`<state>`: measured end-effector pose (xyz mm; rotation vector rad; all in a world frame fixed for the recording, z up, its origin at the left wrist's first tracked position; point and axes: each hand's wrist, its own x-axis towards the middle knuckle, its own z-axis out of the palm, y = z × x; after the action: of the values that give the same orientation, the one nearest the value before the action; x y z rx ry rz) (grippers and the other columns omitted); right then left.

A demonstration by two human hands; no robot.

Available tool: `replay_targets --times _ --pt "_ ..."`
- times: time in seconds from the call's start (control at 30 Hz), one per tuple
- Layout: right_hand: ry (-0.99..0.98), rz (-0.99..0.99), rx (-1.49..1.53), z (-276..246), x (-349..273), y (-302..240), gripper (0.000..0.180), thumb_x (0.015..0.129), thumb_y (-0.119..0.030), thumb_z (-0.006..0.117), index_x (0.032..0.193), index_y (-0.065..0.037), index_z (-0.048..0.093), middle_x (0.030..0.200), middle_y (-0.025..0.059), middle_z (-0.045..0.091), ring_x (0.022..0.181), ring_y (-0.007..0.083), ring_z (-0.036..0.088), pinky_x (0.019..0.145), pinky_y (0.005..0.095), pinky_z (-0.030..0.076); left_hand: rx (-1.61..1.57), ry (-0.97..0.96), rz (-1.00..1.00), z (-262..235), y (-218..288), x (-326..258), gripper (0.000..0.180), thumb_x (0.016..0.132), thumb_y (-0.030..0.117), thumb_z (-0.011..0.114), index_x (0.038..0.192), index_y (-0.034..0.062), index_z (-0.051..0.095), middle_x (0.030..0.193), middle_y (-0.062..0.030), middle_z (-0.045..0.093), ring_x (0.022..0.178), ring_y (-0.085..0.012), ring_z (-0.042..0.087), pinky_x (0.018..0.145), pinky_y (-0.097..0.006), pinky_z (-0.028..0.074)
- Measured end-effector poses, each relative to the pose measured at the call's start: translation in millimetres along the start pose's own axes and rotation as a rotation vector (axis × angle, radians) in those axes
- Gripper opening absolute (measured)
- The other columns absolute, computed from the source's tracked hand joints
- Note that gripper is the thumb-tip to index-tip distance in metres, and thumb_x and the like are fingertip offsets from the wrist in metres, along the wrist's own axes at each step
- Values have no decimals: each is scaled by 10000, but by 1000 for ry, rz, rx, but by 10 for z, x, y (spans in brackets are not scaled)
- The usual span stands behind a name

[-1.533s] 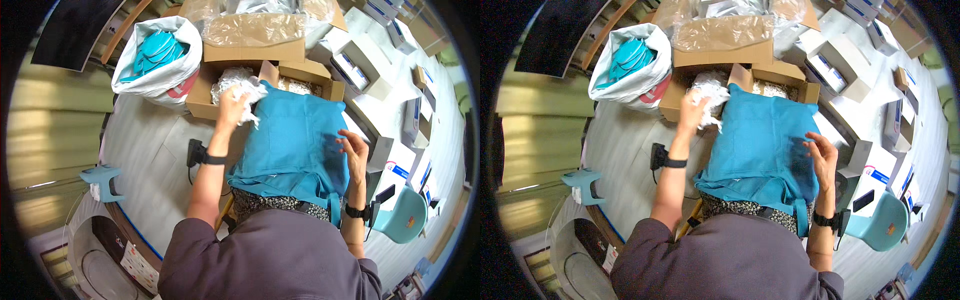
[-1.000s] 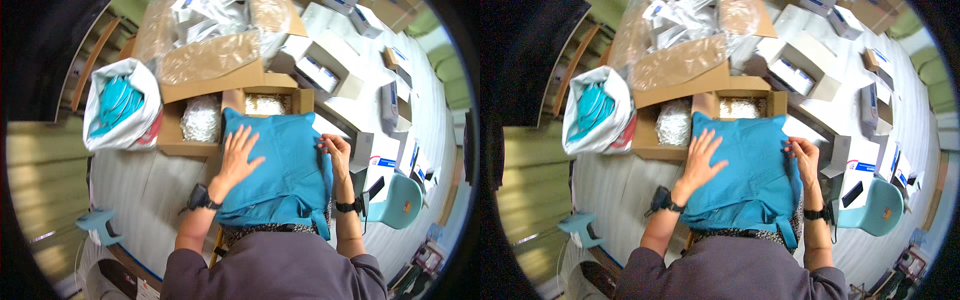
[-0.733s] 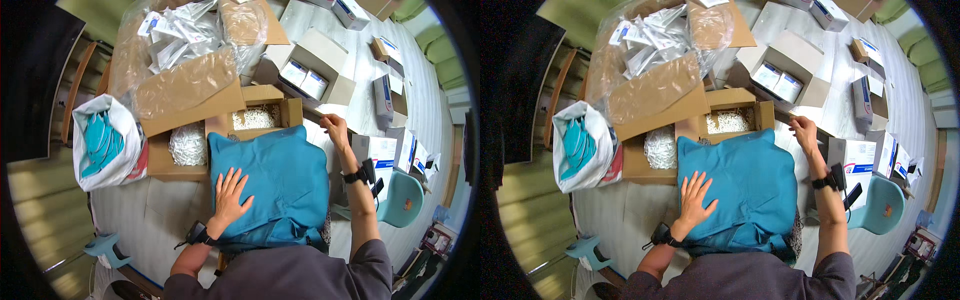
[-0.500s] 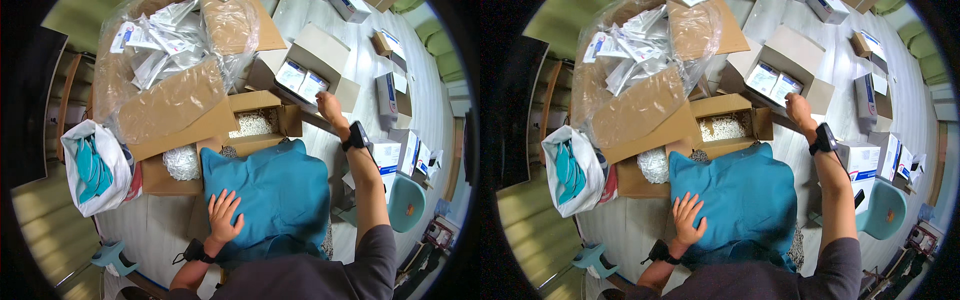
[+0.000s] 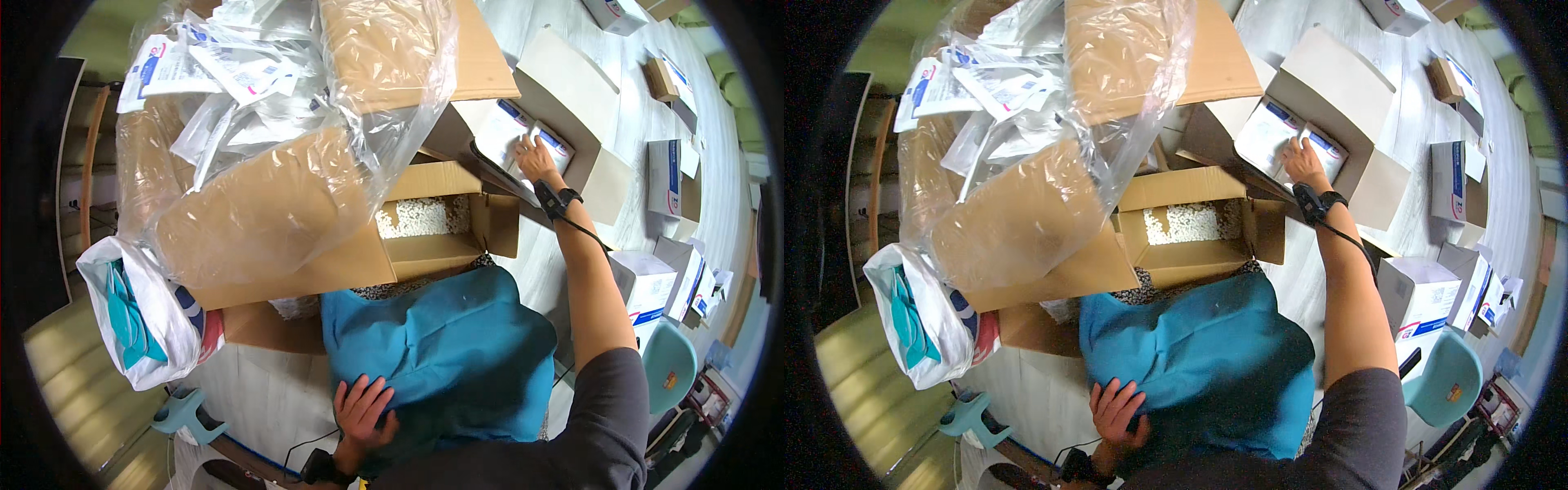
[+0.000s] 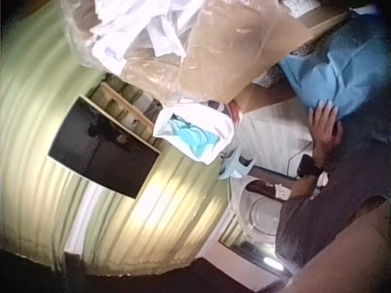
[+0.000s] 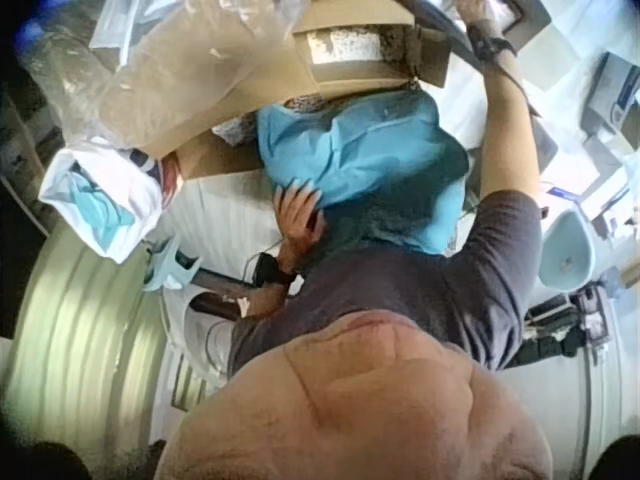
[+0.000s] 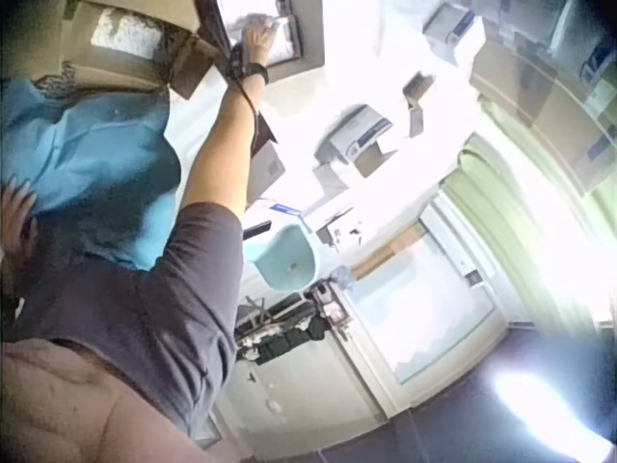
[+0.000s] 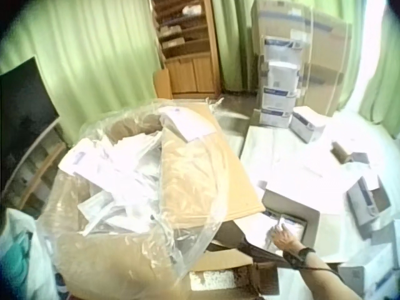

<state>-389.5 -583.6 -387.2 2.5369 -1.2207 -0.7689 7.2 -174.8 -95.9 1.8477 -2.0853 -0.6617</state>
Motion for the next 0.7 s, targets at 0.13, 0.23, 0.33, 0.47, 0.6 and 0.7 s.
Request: replay_targets --times 0.13,0.23,0.33,0.47,0.6,0.7 --pt "-8 -10 -105 20 -8 -7 201 877 -171 542 1009 -151 691 1049 -8 631 1126 204 507 1033 444 323 9 -29 -23 -25 8 42 351 799 248 645 1113 108 716 1256 -57 645 1258 -265 528 1137 -484 270" --pt "101 -15 -52 -104 -169 89 137 866 -160 553 922 -116 670 933 19 616 1037 218 561 1067 438 322 2 -23 -46 -10 20 27 345 796 237 638 1109 112 715 1261 -53 641 1273 -258 515 1138 -485 272" --pt "197 14 37 -223 -352 184 66 823 -110 578 876 -93 613 876 39 554 1012 221 565 1056 405 354 -5 -3 -43 -18 36 58 329 800 231 628 1095 114 716 1250 -54 645 1265 -261 522 1135 -487 276" --pt "250 -101 71 -291 -594 421 66 803 -116 570 855 -111 611 901 42 563 994 207 549 960 353 388 -3 11 -5 -12 33 71 323 806 229 622 1093 109 708 1242 -61 647 1247 -276 536 1132 -491 279" --pt "124 -52 137 -507 -762 527 86 810 -111 567 865 -112 634 949 51 562 1027 210 533 917 350 402 -2 92 40 41 42 42 330 805 220 624 1104 104 699 1239 -71 650 1231 -281 551 1128 -494 284" --pt "306 176 185 -772 -903 585 103 815 -115 568 892 -107 636 958 46 559 1042 217 526 888 353 416 -16 75 32 -8 100 33 343 789 170 638 1115 81 692 1241 -92 649 1250 -302 539 1130 -514 275"
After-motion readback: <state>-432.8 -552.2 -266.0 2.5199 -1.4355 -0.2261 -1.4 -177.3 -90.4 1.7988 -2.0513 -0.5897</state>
